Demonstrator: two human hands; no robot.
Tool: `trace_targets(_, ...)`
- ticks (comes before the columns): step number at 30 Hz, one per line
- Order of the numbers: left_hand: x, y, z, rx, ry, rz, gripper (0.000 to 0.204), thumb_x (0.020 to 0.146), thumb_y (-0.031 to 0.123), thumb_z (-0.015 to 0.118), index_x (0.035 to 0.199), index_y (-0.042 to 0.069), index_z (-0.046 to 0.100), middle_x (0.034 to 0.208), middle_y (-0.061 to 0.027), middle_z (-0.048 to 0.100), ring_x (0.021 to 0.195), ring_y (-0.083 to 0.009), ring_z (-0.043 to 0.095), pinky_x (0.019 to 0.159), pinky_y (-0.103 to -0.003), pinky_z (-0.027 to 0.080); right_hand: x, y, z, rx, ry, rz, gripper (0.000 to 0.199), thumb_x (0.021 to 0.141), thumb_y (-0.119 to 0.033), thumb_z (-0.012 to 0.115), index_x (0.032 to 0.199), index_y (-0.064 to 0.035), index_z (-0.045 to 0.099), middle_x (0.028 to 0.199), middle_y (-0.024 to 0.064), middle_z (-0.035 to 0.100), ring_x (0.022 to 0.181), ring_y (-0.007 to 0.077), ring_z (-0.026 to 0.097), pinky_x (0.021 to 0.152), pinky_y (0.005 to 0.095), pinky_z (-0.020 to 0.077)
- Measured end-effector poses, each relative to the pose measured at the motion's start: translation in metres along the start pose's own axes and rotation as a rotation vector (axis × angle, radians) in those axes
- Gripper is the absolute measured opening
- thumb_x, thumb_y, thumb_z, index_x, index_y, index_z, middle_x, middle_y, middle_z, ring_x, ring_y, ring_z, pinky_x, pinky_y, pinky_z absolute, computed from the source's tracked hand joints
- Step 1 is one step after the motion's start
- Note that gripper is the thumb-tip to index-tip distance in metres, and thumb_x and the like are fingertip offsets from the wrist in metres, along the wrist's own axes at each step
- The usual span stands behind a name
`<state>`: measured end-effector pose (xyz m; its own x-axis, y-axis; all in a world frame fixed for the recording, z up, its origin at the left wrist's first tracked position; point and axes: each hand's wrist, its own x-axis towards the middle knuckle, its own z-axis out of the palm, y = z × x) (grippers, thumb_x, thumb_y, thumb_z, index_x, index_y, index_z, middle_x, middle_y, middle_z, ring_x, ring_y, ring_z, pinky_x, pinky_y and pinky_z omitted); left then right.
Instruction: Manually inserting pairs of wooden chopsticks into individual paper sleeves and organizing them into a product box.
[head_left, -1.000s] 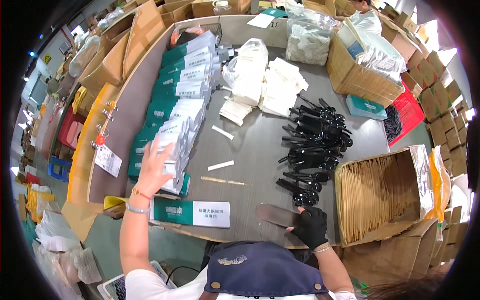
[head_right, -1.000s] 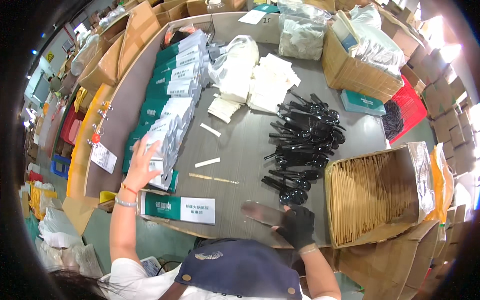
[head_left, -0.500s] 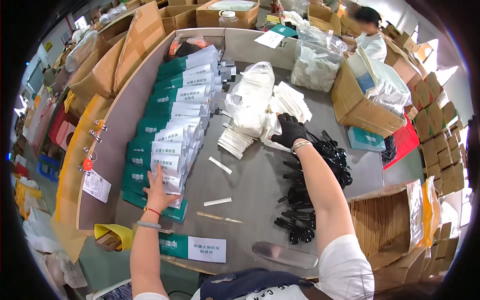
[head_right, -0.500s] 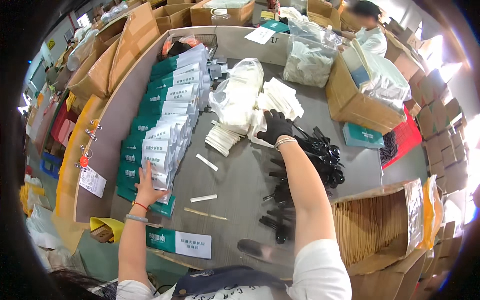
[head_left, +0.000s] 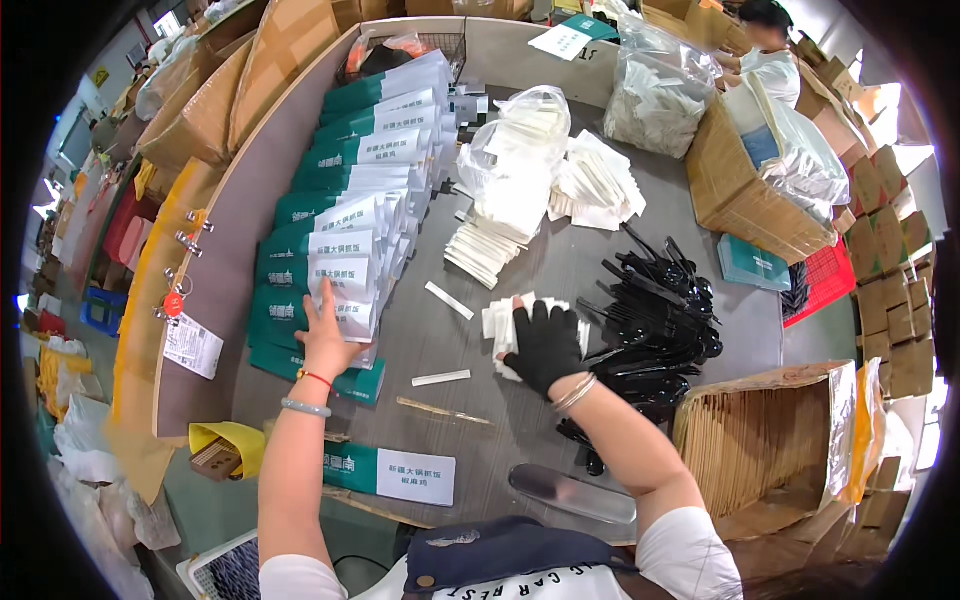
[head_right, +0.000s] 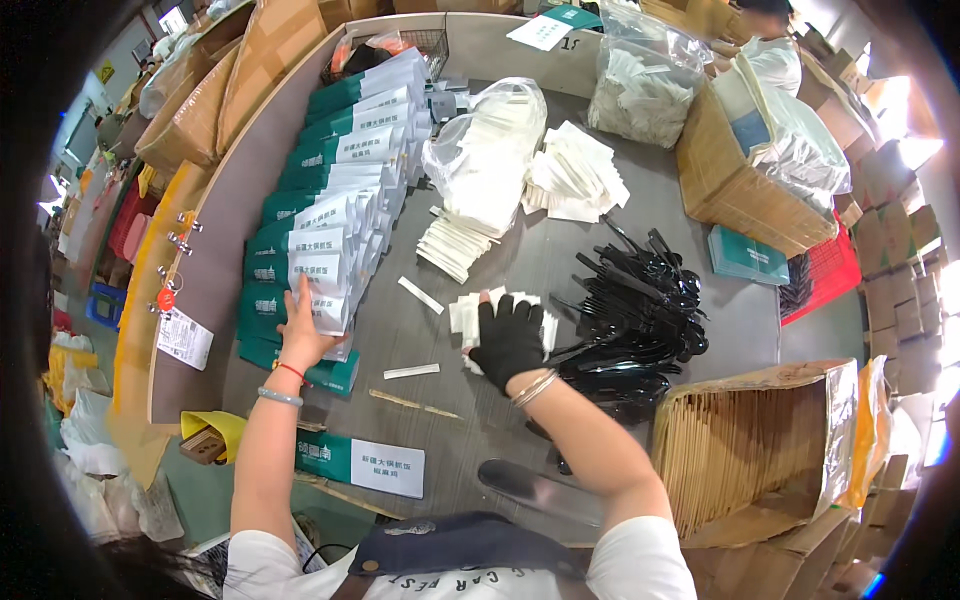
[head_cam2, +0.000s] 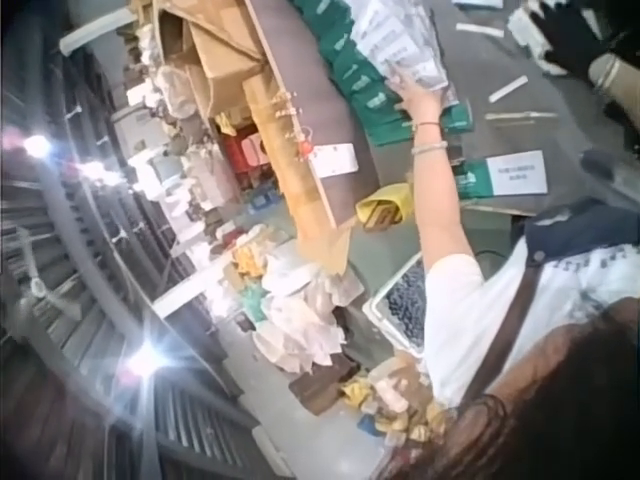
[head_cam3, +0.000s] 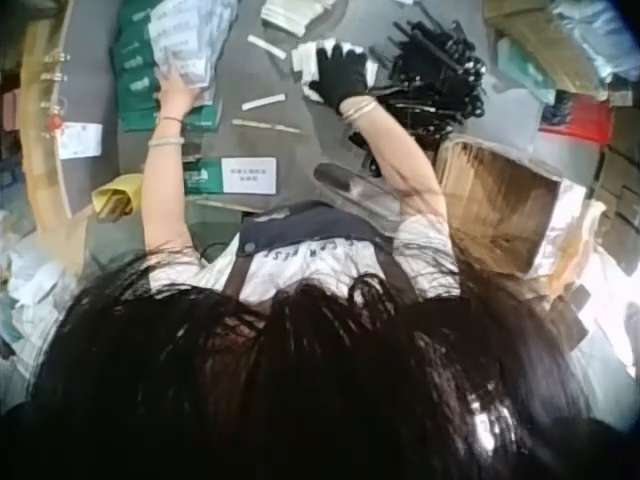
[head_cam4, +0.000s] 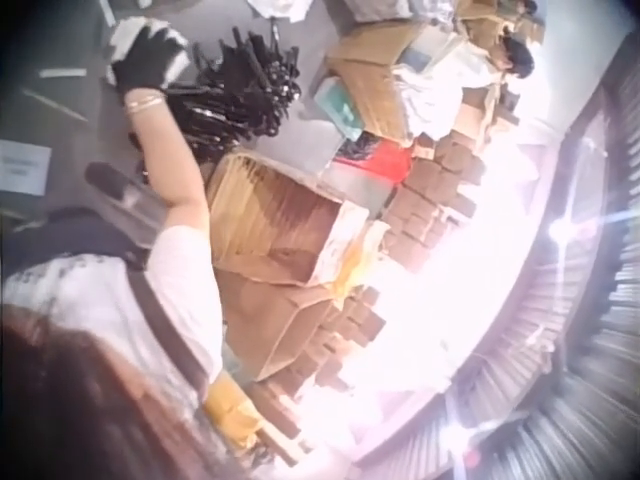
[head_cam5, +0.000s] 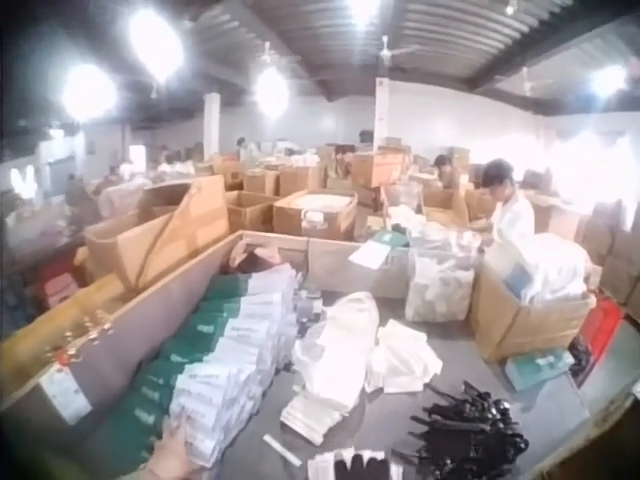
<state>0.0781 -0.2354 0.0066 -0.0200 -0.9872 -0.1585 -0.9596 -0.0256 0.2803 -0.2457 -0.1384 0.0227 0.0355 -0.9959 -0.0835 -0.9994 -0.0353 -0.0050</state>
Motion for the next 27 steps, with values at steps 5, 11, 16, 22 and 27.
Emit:
trace_targets(5,0.022,0.023,0.001,0.001,0.038,-0.007,0.137,0.059,0.027,0.092,0.154,0.025,-0.005,0.152,-0.0331,0.018,0.142,-0.0438,0.025,0.102,-0.068,0.03,-0.03,-0.007,-0.034,0.041,-0.124,-0.029,0.087,0.076,-0.062,0.066,0.141,-0.0074,0.044,0.123,0.0155,0.054,0.111,0.0328,0.052,0.091,0.047,0.0392)
trace_targets(11,-0.005,-0.027,0.003,-0.233,0.296,0.32,0.114,0.058,0.013,0.087,0.151,0.005,0.022,0.149,-0.0252,0.032,0.139,-0.0427,0.029,0.112,-0.046,0.031,-0.061,0.105,-0.085,0.601,0.416,-0.015,0.059,0.074,-0.021,0.08,0.127,-0.0071,0.058,0.12,0.0168,0.061,0.111,0.034,0.059,0.094,0.0395,0.0482)
trace_targets(16,-0.069,0.026,-0.016,-0.185,0.255,0.201,0.097,0.071,0.005,0.078,0.151,0.005,0.024,0.151,-0.0229,0.03,0.139,-0.041,0.029,0.114,-0.044,0.026,-0.088,0.322,-0.046,0.296,0.67,0.587,0.056,0.08,-0.027,0.075,0.129,-0.008,0.055,0.117,0.0169,0.062,0.108,0.0312,0.061,0.092,0.0387,0.0482)
trace_targets(22,-0.098,0.042,-0.019,-0.269,0.327,0.243,0.078,0.073,0.002,0.07,0.144,0.001,0.037,0.143,-0.0218,0.042,0.134,-0.0391,0.038,0.111,-0.043,0.03,-0.03,0.434,-0.005,1.5,0.526,1.47,0.066,0.079,-0.047,0.076,0.131,-0.0123,0.055,0.121,0.0199,0.061,0.106,0.0307,0.06,0.08,0.0444,0.052)
trace_targets(27,-0.087,0.073,0.007,-0.352,0.287,0.281,0.068,0.077,-0.002,0.064,0.142,-0.001,0.042,0.139,-0.0179,0.049,0.127,-0.0325,0.048,0.107,-0.04,0.035,-0.049,0.588,0.071,0.372,0.118,1.152,0.05,0.097,-0.058,0.04,0.131,-0.0268,0.057,0.133,0.0182,0.056,0.126,0.035,0.052,0.103,0.0414,0.0392)
